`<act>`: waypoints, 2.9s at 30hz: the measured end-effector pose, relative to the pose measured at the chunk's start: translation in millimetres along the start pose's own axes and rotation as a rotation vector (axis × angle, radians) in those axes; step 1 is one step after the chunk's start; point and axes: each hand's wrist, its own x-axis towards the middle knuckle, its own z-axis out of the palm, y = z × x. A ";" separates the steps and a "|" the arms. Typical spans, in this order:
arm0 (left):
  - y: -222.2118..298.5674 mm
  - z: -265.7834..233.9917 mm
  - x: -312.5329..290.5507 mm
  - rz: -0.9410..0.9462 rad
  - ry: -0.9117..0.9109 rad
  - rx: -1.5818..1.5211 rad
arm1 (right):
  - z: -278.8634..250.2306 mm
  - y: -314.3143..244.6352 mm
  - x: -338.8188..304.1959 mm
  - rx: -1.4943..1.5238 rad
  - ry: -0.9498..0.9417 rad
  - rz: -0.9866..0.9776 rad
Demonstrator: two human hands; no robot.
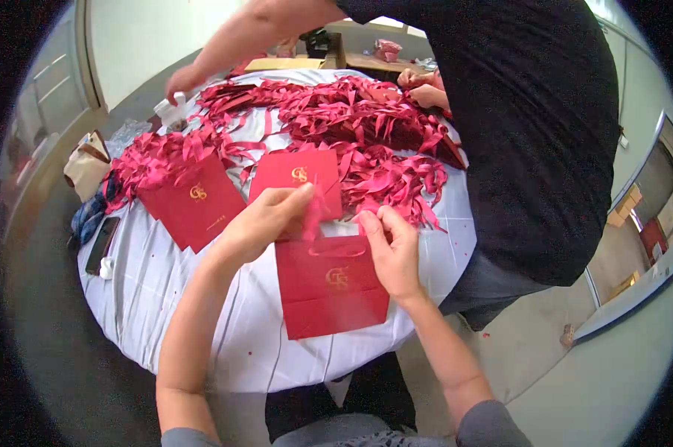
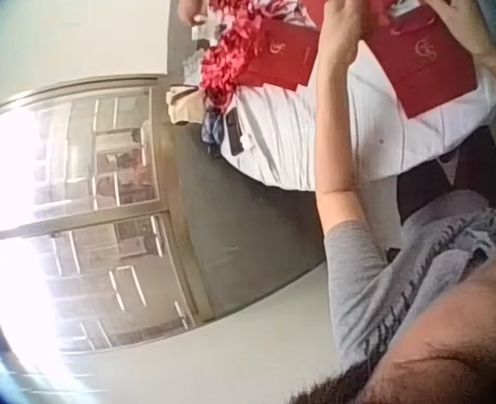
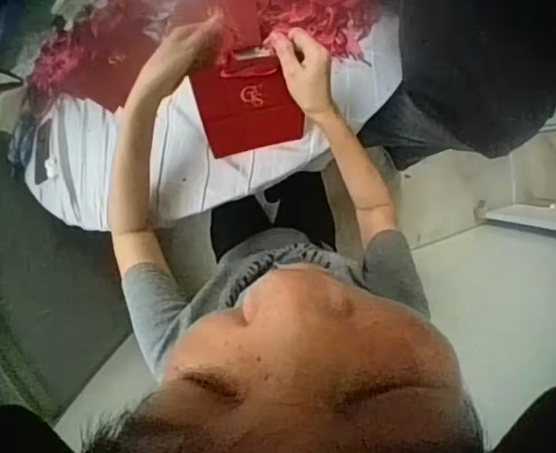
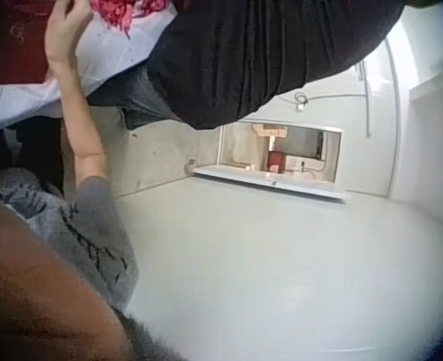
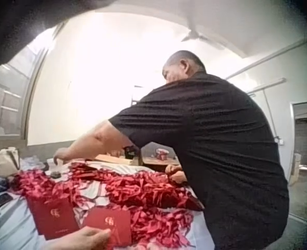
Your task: The person attaches ribbon handles to paper bags by threading ribbons through the holes in the bags by hand.
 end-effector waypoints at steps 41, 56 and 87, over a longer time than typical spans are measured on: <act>-63.5 -0.6 -44.5 -0.043 0.008 -0.461 | 64.4 19.0 58.1 -0.280 -0.822 0.102; -70.6 12.3 -47.8 -0.120 -0.023 -0.474 | 74.1 41.7 39.2 -0.031 -0.713 0.205; -72.8 -8.2 -40.2 -0.086 0.161 -0.622 | 28.1 33.2 81.5 -0.369 -0.862 0.554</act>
